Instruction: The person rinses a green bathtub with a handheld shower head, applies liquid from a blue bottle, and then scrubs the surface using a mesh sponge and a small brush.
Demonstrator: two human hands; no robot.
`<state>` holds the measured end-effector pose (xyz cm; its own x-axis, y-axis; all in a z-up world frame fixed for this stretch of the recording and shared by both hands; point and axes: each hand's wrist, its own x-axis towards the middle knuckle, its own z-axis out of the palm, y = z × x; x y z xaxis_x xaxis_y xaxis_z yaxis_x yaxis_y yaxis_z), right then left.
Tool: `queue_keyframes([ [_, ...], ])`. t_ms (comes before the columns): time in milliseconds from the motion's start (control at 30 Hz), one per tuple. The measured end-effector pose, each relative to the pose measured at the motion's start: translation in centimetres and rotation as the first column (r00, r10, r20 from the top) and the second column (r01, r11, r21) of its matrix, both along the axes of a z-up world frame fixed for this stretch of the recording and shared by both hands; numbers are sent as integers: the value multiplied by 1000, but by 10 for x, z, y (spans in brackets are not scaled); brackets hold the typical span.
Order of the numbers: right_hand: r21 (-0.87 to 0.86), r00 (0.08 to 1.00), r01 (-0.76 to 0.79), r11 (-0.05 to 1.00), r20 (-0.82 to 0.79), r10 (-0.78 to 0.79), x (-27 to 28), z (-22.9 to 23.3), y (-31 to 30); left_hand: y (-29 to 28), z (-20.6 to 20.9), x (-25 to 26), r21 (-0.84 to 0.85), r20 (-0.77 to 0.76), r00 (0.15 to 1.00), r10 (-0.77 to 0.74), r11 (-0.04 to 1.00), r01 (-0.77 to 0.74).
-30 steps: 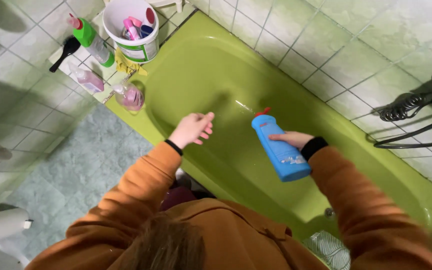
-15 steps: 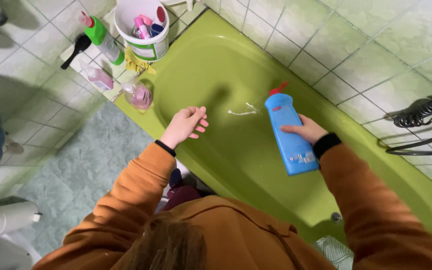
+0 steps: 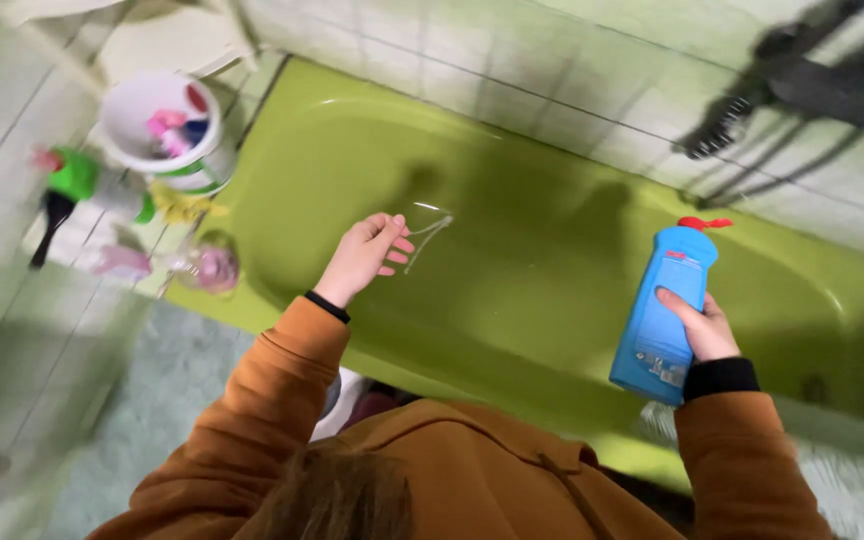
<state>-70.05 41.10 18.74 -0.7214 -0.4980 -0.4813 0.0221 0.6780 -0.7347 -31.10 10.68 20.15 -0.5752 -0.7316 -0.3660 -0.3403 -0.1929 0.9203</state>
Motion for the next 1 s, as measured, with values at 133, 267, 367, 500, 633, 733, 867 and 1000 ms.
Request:
queue_keyframes([
  [133,45,990,66,997,125,-71,59,53,11,-1,0,-37,-1,-4,990,-142,990,142],
  [267,42,935,-53,998,354,35,103,80,-6,-5,6,-62,-9,17,969,-248,969,249],
  [367,-105,912,70,992,410,-21,91,30,-11,-6,16,-69,-2,22,955,-294,956,294],
  [500,-157,905,176,972,415,-97,74,17,-5,-16,19,-74,-19,26,927,-373,927,374],
  [633,-225,895,365,903,350,-275,75,29,12,-23,23,-76,-3,22,906,-423,906,423],
  [733,-218,897,441,871,130,-422,62,20,44,-24,27,-79,8,26,888,-460,888,460],
  [867,-32,916,392,919,-79,-393,54,45,80,-23,16,-94,-2,13,862,-507,862,507],
  [1000,16,908,413,911,-88,-410,45,65,97,-9,20,-115,8,-24,843,-537,844,537],
])
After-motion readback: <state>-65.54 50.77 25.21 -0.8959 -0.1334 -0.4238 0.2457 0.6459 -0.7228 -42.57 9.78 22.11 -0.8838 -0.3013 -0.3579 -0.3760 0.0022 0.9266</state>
